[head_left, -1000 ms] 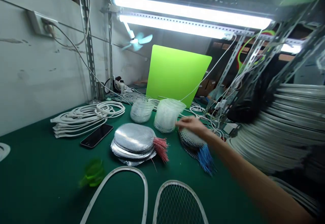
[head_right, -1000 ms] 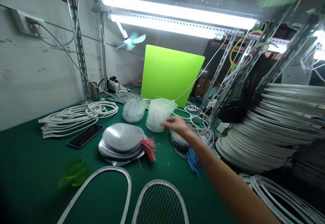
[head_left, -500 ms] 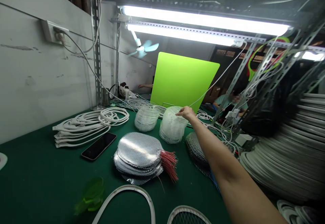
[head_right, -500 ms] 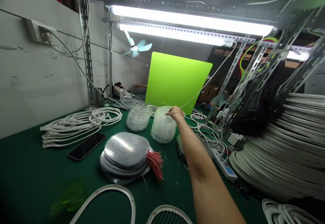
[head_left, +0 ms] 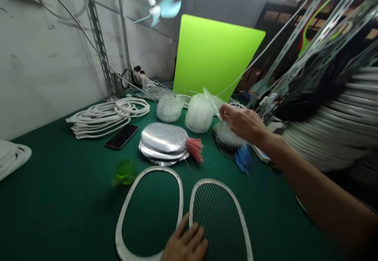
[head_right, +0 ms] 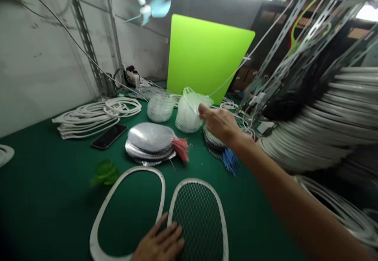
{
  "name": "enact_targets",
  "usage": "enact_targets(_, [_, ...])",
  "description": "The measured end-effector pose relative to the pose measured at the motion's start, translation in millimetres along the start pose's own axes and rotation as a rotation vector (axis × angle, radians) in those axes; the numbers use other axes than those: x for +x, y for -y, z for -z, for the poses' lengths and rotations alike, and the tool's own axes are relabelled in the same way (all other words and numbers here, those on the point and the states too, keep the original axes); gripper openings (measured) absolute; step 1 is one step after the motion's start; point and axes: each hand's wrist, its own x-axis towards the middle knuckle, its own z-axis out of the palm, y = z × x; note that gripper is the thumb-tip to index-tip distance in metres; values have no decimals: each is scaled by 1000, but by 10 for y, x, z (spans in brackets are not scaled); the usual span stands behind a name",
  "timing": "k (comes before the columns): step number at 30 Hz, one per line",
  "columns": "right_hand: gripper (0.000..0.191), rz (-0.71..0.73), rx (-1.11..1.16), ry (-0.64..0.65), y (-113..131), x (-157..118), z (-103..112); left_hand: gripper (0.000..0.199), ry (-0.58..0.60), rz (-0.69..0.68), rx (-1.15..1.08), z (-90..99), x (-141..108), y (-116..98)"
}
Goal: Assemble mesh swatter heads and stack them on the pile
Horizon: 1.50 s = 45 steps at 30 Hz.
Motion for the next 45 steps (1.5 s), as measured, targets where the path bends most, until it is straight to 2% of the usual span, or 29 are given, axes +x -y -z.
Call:
enact_targets(2, [22, 172, 154, -83, 119, -803, -160, 35, 84, 47, -42, 172, 42, -126])
enact_targets(3, [23, 217, 225, -113, 197, -1196, -257, 35, 130, 102, -93, 278, 65, -179])
enact_targets(6, [36, 236, 331, -72, 432, -2195, -564, 28, 162, 245, -302, 594, 97, -266])
enact_targets(8, [48, 230, 348, -19, 541, -2640, -739, 26, 76, 389, -430, 772, 89, -256])
enact_targets(11, [53, 257, 363, 103, 625, -2973, -900, 27, -134, 690, -533, 1000, 158, -155])
enact_targets(13, [54, 262, 373, 177, 658, -3025, -944, 31, -189, 763, -516, 1097, 332, -58])
enact_targets(15, [55, 248, 369, 220, 686, -3001, -965, 31, -138, 686, -399, 1095, 605, 41])
enact_targets(18, [52, 238, 345, 256, 712, -2925, -993, 31, -9, 519, -138, 883, 1053, 171])
enact_targets(22, [53, 231, 329, 264, 703, -2862, -1015, 18, 54, 452, -8, 502, 1408, 307])
enact_targets(25, [55, 240, 324, 274, 687, -2831, -1012, 15, 57, 442, 46, 372, 1468, 385])
enact_targets(38, [47, 237, 357, 244, 701, -2825, -1103, 18, 74, 332, 106, 181, 1453, 485])
enact_targets(45, [46, 244, 333, 251, 721, -2832, -1127, 18, 66, 363, 121, 223, 1440, 422])
